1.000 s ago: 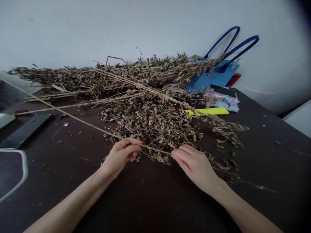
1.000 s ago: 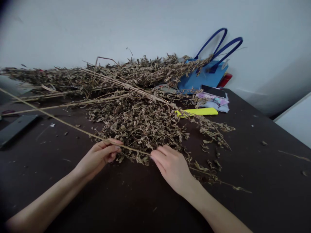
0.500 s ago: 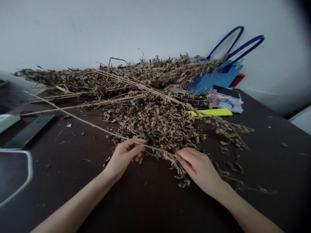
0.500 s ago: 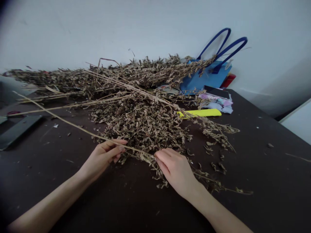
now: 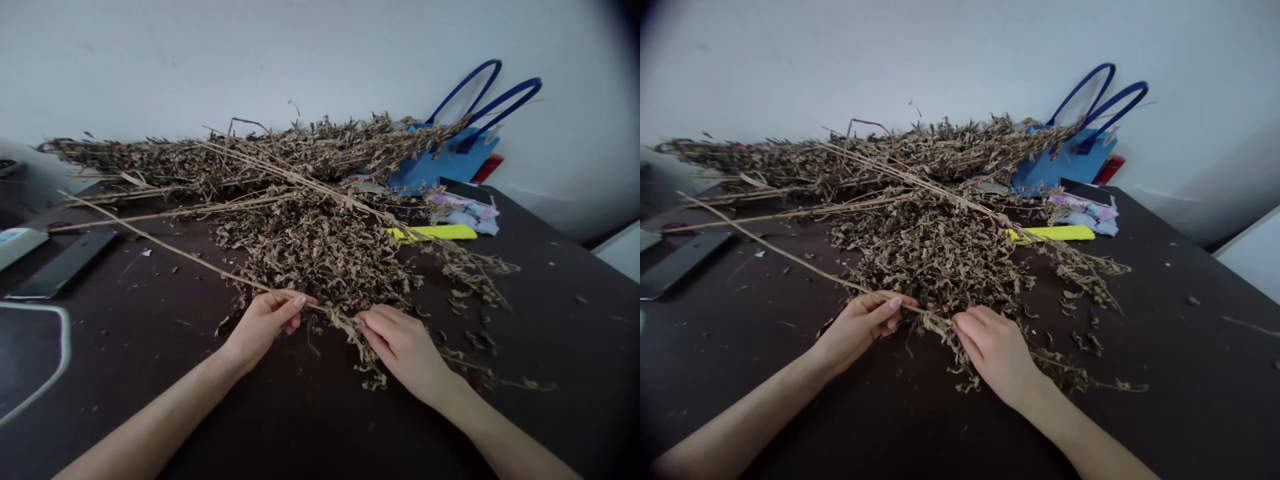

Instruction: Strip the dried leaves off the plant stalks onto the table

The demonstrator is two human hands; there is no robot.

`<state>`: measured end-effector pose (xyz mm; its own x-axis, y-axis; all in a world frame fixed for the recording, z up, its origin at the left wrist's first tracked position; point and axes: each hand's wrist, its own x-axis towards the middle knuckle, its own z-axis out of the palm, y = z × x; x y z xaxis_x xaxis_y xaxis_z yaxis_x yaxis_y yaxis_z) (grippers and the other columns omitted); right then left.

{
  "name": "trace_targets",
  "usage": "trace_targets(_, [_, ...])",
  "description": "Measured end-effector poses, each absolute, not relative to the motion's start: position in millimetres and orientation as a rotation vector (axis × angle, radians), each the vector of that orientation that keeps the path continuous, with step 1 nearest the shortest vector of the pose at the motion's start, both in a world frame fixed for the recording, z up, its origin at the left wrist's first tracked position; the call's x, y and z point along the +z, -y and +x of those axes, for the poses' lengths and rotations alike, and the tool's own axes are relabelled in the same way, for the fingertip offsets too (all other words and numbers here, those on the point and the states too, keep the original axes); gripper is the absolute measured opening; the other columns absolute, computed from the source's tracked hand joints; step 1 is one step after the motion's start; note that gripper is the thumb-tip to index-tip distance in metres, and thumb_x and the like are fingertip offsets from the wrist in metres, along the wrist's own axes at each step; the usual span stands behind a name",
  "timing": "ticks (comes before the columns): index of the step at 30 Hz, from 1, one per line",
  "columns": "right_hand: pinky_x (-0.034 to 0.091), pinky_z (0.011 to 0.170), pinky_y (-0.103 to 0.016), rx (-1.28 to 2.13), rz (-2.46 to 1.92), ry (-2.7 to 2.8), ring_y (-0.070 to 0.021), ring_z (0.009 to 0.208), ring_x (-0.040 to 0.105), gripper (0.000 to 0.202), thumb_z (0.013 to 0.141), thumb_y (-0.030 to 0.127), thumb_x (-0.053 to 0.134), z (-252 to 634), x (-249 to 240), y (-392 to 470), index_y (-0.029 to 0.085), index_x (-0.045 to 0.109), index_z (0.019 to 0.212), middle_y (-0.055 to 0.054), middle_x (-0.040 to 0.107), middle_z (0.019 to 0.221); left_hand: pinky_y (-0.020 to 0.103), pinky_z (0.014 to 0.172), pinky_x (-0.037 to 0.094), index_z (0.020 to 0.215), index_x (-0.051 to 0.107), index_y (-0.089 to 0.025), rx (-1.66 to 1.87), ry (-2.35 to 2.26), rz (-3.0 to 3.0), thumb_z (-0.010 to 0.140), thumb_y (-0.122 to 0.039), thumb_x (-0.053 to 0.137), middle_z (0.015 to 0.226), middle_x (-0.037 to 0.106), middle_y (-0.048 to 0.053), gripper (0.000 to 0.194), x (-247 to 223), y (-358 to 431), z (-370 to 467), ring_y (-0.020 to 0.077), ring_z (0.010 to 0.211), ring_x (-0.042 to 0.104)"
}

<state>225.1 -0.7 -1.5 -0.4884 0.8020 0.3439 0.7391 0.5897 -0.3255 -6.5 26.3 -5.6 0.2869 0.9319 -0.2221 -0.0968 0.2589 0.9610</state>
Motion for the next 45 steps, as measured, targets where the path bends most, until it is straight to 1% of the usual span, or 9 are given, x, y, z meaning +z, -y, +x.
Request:
trace_targets(5, [0.042, 0.062, -0.025, 0.125, -1.218, 2.354, -0.0132, 0.07, 0.055, 0.023, 0.092, 0.02, 0.038, 225, -2, 0, 0.017, 0.06, 0.086, -0.005, 0.059, 0.076, 0.022, 0.05, 0.036, 0.093, 0.068, -0.014, 0.844, -1.034, 1.176, 0.084, -0.037, 0.054, 0.059, 0.056, 0.001, 0.029, -6, -26, -5, 0.0098, 0.052, 0.046])
trace_targets(12, [0.041, 0.063, -0.025, 0.123, -1.196, 2.346, -0.0128, 0.071, 0.052, 0.02, 0.091, 0.017, 0.039, 224, -7, 0, 0.016, 0.059, 0.084, -0.004, 0.057, 0.076, 0.025, 0.058, 0.044, 0.079, 0.067, -0.014, 0.873, -1.083, 1.248, 0.083, -0.034, 0.055, 0.067, 0.063, 0.005, 0.024, -10, -27, -5, 0.0125, 0.059, 0.057])
trace_targets(17, [0.037, 0.06, -0.025, 0.13, -1.206, 2.368, -0.0131, 0.067, 0.047, 0.024, 0.089, 0.015, 0.038, 223, -11, 1, 0.017, 0.054, 0.072, -0.003, 0.052, 0.069, 0.024, 0.055, 0.044, 0.073, 0.064, -0.014, 0.88, -1.098, 1.278, 0.083, -0.034, 0.055, 0.064, 0.06, 0.003, 0.024, -11, -28, -6, 0.0111, 0.054, 0.054])
trace_targets(24, [0.038, 0.061, -0.026, 0.177, -1.172, 2.374, -0.0144, 0.069, 0.05, 0.022, 0.086, 0.01, 0.036, 223, -11, 2, 0.017, 0.056, 0.079, -0.004, 0.055, 0.073, 0.022, 0.049, 0.041, 0.065, 0.06, -0.014, 0.863, -1.119, 1.337, 0.084, -0.036, 0.053, 0.057, 0.053, 0.0, 0.03, -7, -28, -6, 0.0087, 0.048, 0.049])
trace_targets(30, [0.037, 0.06, -0.025, 0.138, -1.229, 2.35, -0.0132, 0.067, 0.049, 0.021, 0.087, 0.013, 0.039, 226, -14, -1, 0.017, 0.054, 0.073, -0.003, 0.054, 0.071, 0.02, 0.046, 0.04, 0.06, 0.057, -0.013, 0.822, -1.135, 1.363, 0.083, -0.038, 0.052, 0.054, 0.05, -0.002, 0.034, -5, -28, -7, 0.0075, 0.045, 0.046])
trace_targets(34, [0.037, 0.061, -0.024, 0.086, -1.24, 2.314, -0.012, 0.066, 0.049, 0.023, 0.091, 0.019, 0.039, 228, -14, -2, 0.017, 0.051, 0.071, -0.003, 0.054, 0.072, 0.021, 0.049, 0.043, 0.068, 0.061, -0.011, 0.806, -1.126, 1.355, 0.082, -0.038, 0.055, 0.056, 0.054, 0.0, 0.03, -4, -27, -8, 0.0085, 0.049, 0.05])
trace_targets(36, [0.037, 0.06, -0.023, 0.082, -1.233, 2.304, -0.0117, 0.066, 0.05, 0.022, 0.091, 0.019, 0.039, 229, -12, -3, 0.017, 0.052, 0.072, -0.003, 0.054, 0.072, 0.021, 0.05, 0.044, 0.081, 0.063, -0.011, 0.794, -1.113, 1.329, 0.081, -0.037, 0.057, 0.059, 0.057, 0.001, 0.027, -3, -26, -8, 0.0089, 0.051, 0.052])
trace_targets(39, [0.037, 0.059, -0.023, 0.074, -1.237, 2.282, -0.0113, 0.064, 0.049, 0.023, 0.09, 0.018, 0.039, 230, -9, -4, 0.017, 0.051, 0.071, -0.002, 0.053, 0.069, 0.019, 0.045, 0.042, 0.102, 0.061, -0.014, 0.754, -1.073, 1.311, 0.078, -0.038, 0.06, 0.078, 0.064, 0.004, 0.034, 0, -25, -8, 0.0072, 0.05, 0.05])
trace_targets(45, [0.035, 0.058, -0.023, 0.057, -1.239, 2.248, -0.0105, 0.061, 0.046, 0.024, 0.09, 0.018, 0.038, 231, -7, -5, 0.017, 0.048, 0.068, -0.001, 0.049, 0.066, 0.021, 0.047, 0.044, 0.099, 0.063, -0.012, 0.795, -0.981, 1.054, 0.087, -0.043, 0.046, 0.102, 0.065, 0.014, 0.038, 7, -27, -13, 0.0111, 0.061, 0.057])
